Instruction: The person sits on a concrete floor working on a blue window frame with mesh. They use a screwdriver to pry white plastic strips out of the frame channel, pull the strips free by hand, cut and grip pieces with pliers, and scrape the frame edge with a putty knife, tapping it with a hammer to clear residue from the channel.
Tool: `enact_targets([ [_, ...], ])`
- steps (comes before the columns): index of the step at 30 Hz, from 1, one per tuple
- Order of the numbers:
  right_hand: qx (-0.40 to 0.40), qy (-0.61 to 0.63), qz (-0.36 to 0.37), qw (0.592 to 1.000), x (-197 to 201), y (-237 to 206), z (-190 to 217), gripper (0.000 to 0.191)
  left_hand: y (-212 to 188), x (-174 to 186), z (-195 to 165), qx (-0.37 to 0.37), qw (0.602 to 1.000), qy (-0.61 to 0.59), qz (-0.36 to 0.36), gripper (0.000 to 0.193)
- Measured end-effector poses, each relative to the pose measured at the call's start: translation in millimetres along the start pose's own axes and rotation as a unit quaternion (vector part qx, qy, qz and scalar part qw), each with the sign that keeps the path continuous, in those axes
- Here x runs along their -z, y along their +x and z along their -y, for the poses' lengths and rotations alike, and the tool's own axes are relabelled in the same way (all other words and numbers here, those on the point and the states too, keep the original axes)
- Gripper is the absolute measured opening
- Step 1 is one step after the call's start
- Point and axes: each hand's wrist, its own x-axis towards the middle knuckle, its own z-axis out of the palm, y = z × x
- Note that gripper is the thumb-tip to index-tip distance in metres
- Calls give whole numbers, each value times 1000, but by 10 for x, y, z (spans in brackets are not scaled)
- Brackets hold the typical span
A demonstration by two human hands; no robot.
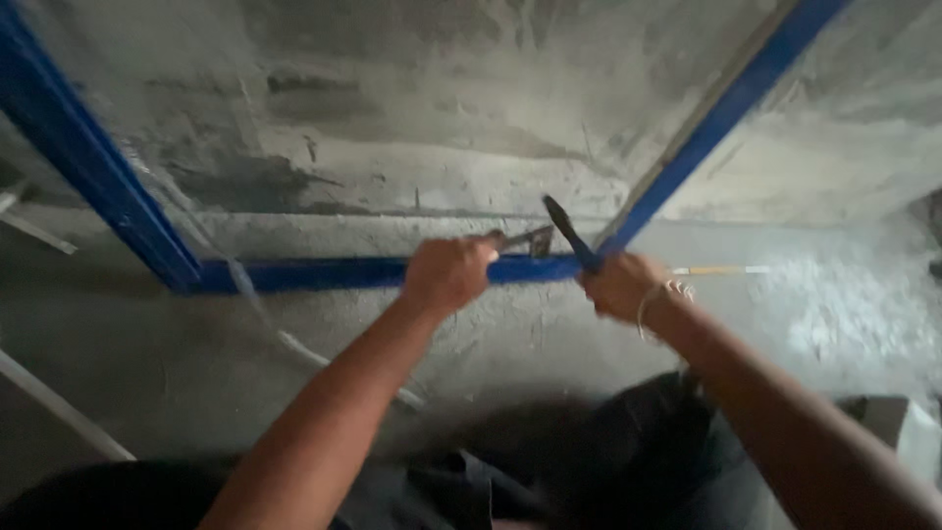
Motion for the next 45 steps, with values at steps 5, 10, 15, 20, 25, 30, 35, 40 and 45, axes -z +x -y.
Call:
enact_targets([
  [5, 49, 116, -231, 965, 202, 19, -286, 47, -54, -19, 40, -48, 993, -23, -107, 24],
  [10, 236, 264, -387, 851, 788, -407, -286, 40, -18, -153, 70, -56, 989, -49, -126, 35],
  [15, 343, 264, -474, 767, 277, -100, -74, 35, -18, -227, 83, -44, 994, -31, -99, 30],
  [20, -60, 157, -10, 986, -453, 100, -237, 52, -143, -298, 1, -128, 974, 58, -175, 29],
  [25, 21, 272, -166, 948, -605, -88, -661, 45, -244, -117, -67, -37, 992, 11, -119, 28],
  [30, 67, -30, -116, 991, -914, 147, -1066, 35, -706, 567, 287, -61, 991, 92, -71, 30],
  [35, 64, -35, 27, 997, -1294, 520, -1390, 33, -1371, 943, 487, 1, 932, 301, 204, 53],
  [40, 98, 144, -113, 978, -1291, 853, -1535, 66, -1348, 878, 482, 31, 967, 216, 134, 72],
  [45, 143, 444, -324, 823, -1071, 1169, -1580, 91, -677, 210, 317, 13, 977, 179, -111, 72],
])
